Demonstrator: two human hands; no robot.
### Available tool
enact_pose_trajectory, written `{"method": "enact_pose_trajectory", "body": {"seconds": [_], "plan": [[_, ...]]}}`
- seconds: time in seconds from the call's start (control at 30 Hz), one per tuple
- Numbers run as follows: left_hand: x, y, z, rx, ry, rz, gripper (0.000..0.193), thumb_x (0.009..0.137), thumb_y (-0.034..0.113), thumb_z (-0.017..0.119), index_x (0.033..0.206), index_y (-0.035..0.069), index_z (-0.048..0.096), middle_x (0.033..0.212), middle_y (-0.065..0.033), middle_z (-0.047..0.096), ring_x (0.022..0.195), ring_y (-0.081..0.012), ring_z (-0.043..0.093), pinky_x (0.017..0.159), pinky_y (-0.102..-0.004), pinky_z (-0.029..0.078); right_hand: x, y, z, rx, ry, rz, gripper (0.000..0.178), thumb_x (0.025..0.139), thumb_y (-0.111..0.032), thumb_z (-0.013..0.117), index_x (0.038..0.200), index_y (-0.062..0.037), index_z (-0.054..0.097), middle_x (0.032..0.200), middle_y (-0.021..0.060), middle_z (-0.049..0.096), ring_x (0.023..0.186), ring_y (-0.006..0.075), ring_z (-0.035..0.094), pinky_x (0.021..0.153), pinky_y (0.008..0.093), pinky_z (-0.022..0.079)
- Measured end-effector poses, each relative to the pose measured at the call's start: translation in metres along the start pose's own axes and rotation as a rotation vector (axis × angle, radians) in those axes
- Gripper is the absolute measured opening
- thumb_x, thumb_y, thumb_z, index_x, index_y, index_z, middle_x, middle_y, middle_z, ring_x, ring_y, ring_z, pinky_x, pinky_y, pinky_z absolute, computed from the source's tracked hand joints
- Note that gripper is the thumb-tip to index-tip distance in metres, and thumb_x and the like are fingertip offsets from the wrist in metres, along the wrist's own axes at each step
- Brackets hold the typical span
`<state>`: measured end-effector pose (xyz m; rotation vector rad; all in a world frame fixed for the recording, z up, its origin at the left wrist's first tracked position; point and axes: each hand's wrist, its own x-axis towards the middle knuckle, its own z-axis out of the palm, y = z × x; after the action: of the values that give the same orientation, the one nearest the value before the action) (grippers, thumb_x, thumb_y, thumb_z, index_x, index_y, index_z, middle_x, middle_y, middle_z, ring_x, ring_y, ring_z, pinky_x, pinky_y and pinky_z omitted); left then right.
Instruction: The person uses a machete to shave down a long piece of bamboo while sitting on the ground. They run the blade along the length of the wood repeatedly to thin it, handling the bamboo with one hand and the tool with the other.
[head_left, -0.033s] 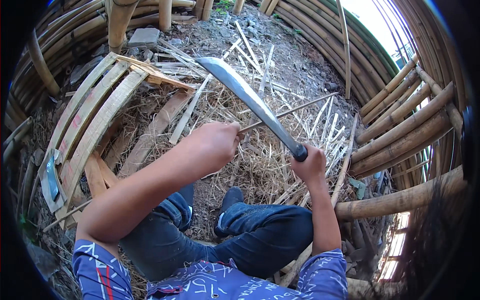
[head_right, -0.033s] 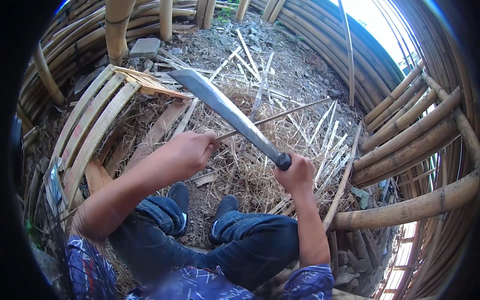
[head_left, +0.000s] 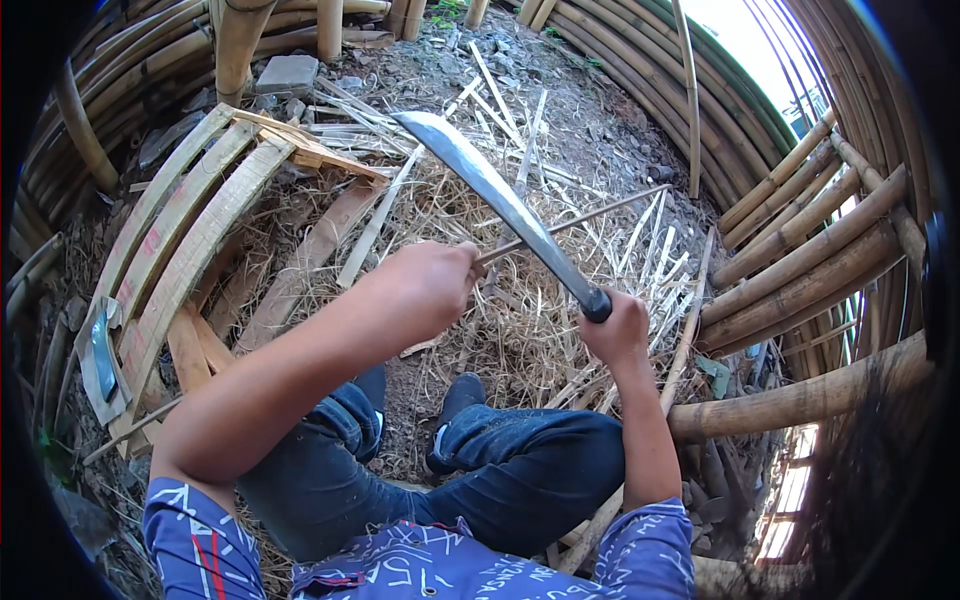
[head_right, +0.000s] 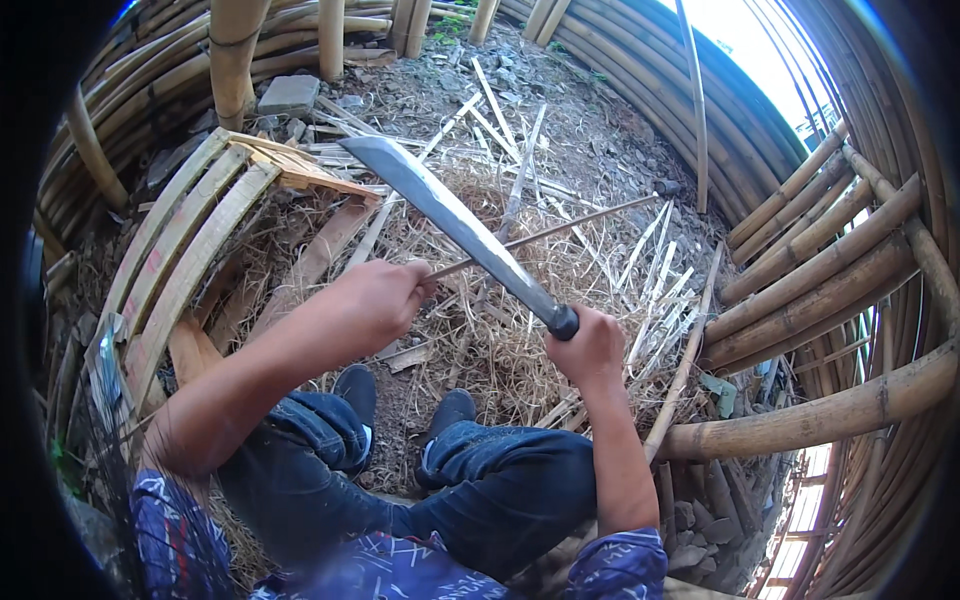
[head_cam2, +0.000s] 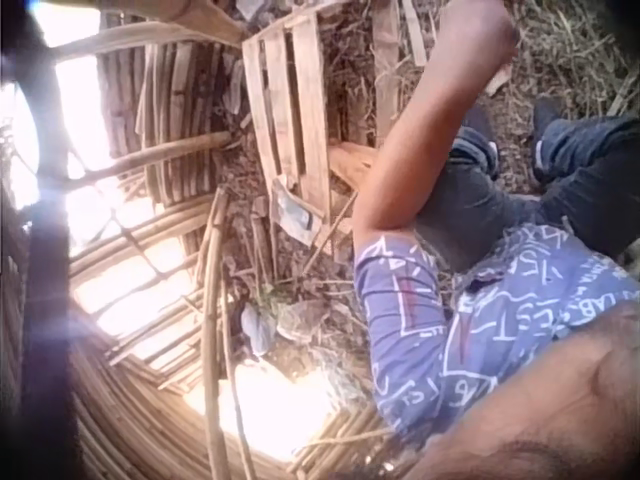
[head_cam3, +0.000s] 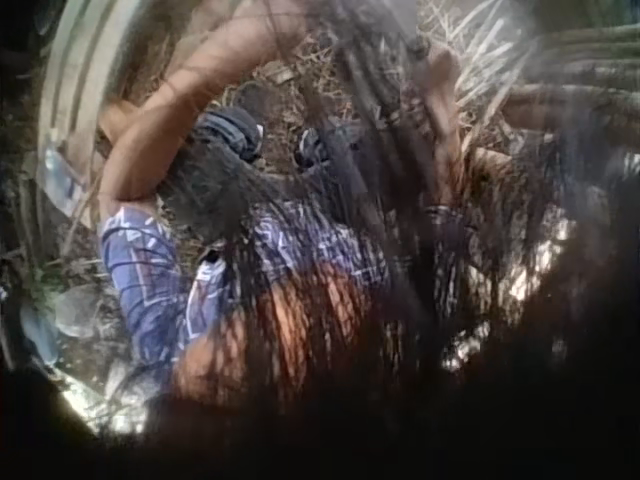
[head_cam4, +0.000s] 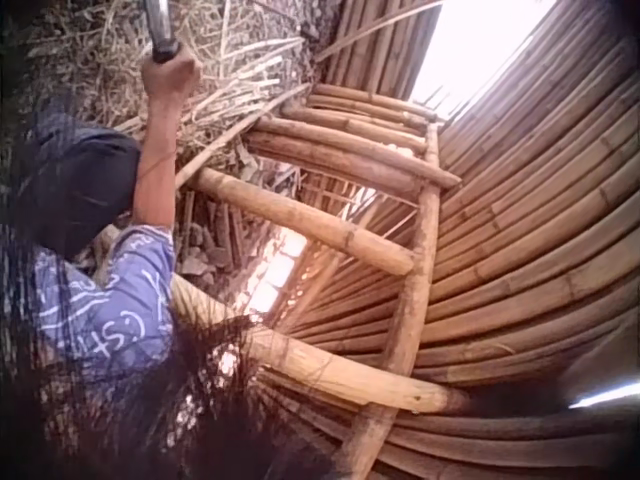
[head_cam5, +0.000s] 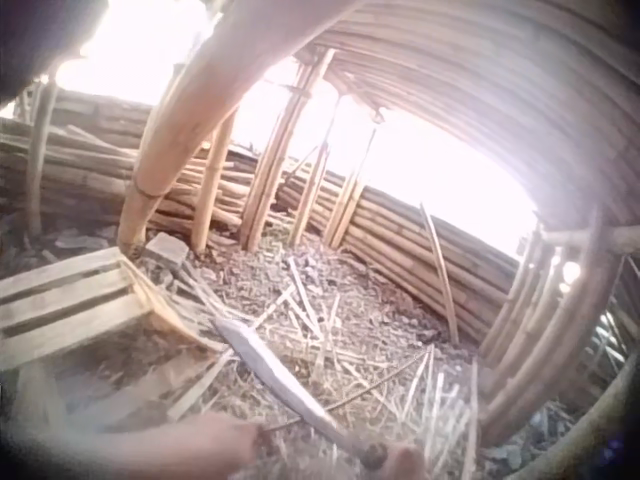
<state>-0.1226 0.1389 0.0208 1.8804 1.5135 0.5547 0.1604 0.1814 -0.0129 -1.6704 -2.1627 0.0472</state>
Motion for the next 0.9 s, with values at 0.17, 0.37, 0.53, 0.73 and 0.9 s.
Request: {"method": "enact_pose_trajectory", "body": {"seconds": [0.17, 0.37, 0.53, 0.73, 0.9], "plan": [[0.001, -0.003, 0.001, 0.061, 0.014, -0.006, 0.026, 0.095, 0.019, 0.045, 0.1, -0.002, 0.06, 0.082, -0.0269, 0.063, 0.084, -0.0445, 0.061, 0.078, -0.0507, 0.046, -0.004, -0.021, 0.0, -0.012, -0.023, -0.037, 0.013, 0.07, -0.017, 0.067, 0.073, -0.0038, 0.065, 0.066, 0.0183, 0.063, 0.064, 0.0371, 0.064, 0.061, 0.043, 0.051], [0.004, -0.006, 0.0, 0.015, 0.096, 0.002, 0.026, 0.097, 0.021, 0.045, 0.099, -0.002, 0.057, 0.078, -0.0269, 0.062, 0.079, -0.0458, 0.06, 0.072, -0.0522, 0.045, 0.002, 0.005, -0.004, -0.004, -0.071, 0.092, 0.013, 0.073, -0.018, 0.065, 0.076, -0.006, 0.067, 0.067, 0.0172, 0.066, 0.067, 0.0342, 0.067, 0.066, 0.0413, 0.053], [-0.002, 0.004, -0.003, 0.033, 0.056, -0.01, 0.025, 0.096, 0.02, 0.045, 0.098, -0.002, 0.057, 0.078, -0.0273, 0.062, 0.078, -0.0454, 0.06, 0.07, -0.0525, 0.045, -0.001, -0.002, -0.009, -0.033, -0.079, 0.035, 0.012, 0.073, -0.016, 0.064, 0.078, -0.0062, 0.068, 0.067, 0.0177, 0.066, 0.068, 0.0348, 0.067, 0.068, 0.0429, 0.053], [0.001, 0.0, -0.003, 0.06, 0.079, -0.035, 0.023, 0.096, 0.019, 0.046, 0.099, -0.002, 0.057, 0.078, -0.0279, 0.062, 0.079, -0.0449, 0.061, 0.071, -0.0527, 0.045, -0.006, 0.011, 0.0, 0.054, 0.009, 0.127, 0.012, 0.072, -0.016, 0.063, 0.072, -0.0041, 0.066, 0.067, 0.0179, 0.066, 0.065, 0.0341, 0.066, 0.066, 0.0423, 0.053], [-0.004, 0.003, -0.001, 0.109, 0.105, 0.015, 0.024, 0.096, 0.019, 0.046, 0.099, -0.002, 0.056, 0.076, -0.0276, 0.061, 0.078, -0.0455, 0.061, 0.071, -0.0534, 0.044, -0.002, 0.006, 0.0, 0.016, -0.062, 0.068, 0.012, 0.071, -0.016, 0.064, 0.071, -0.0044, 0.066, 0.067, 0.0184, 0.065, 0.066, 0.0349, 0.066, 0.066, 0.0425, 0.053]]}}
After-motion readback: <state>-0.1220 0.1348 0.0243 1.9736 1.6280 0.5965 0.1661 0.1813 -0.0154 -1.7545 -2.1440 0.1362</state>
